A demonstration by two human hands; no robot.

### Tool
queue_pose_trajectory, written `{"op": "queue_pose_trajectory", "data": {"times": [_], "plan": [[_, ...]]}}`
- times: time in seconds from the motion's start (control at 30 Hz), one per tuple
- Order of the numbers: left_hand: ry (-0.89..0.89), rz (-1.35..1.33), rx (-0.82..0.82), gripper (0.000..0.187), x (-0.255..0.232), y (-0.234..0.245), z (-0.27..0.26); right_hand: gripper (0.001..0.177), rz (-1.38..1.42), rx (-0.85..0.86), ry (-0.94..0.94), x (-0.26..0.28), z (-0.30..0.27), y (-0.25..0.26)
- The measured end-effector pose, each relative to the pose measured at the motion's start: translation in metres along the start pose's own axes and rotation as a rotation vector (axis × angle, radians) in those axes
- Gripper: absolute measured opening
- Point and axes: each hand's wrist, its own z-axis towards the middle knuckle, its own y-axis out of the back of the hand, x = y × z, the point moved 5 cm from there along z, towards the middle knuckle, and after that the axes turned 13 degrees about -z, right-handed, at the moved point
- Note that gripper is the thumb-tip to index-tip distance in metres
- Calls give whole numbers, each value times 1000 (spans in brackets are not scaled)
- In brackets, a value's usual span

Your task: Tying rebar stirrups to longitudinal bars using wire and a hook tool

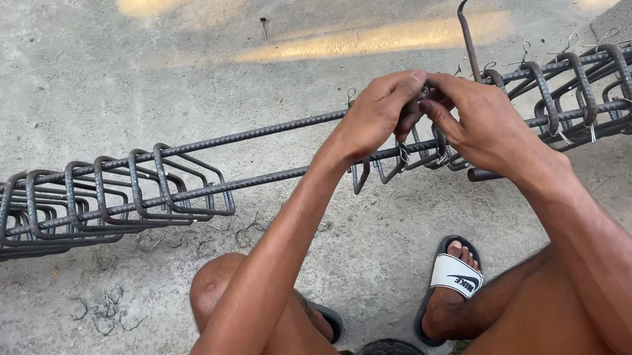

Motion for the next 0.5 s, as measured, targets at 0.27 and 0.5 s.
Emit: {"op": "queue_pose_trajectory", "data": {"times": [0.27,0.5], "plan": [[-150,-28,-111,39,-13,4,-3,33,326,93,-95,-4,4,-2],[-139,82,-188,38,-21,-2,-9,27,444,107,-141,-18,4,-15]]}}
